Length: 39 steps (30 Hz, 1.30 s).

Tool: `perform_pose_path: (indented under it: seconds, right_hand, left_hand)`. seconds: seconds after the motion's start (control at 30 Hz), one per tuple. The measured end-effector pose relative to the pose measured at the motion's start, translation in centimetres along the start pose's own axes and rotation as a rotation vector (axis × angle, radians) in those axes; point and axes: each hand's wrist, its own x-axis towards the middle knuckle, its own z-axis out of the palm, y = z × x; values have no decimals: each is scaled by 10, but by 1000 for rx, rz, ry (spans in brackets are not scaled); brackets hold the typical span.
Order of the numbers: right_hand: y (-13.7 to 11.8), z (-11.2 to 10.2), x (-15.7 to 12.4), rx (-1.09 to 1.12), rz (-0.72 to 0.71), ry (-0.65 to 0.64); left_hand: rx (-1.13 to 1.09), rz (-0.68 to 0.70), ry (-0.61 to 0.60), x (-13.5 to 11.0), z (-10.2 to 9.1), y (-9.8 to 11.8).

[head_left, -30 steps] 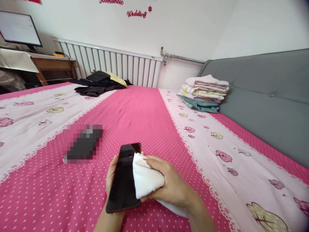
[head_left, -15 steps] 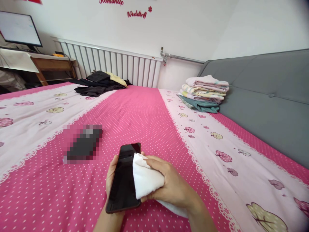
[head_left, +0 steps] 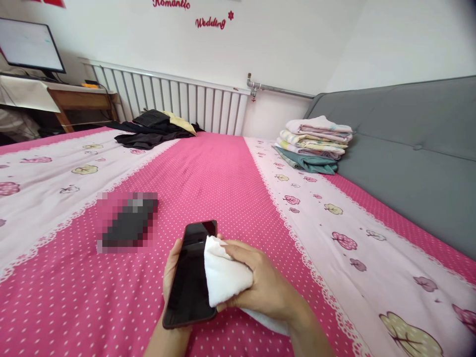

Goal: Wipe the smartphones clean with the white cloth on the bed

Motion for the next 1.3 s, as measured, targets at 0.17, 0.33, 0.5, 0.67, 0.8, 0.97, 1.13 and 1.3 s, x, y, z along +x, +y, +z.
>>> perform_pose_path:
  seconds: [0.17,0.33,0.5,0.67,0.8,0.97,1.13,1.3]
  right_hand:
    - [1,0,0,-10,-7,5]
    - [1,0,0,1,-27,-4]
    - [0,0,0,1,-23,-4]
    - [-1,0,1,7,-12,-7]
    - [-1,0,1,10,-9,-10]
    - [-1,-1,0,-1,-20,-6]
    - [-1,0,0,-12,-17,-11]
    - [-1,-1,1,-3,-15,-7]
  left_hand:
    - [7,10,22,0,0,0]
    - [29,13,40,0,1,0]
    - [28,13,42,0,1,0]
    - [9,14,35,0,1,0]
    - [17,15,47,0,2,0]
    - [29,12,45,1,4,0]
    - [0,12,48,0,2,0]
    - [-12,13,47,0,2,0]
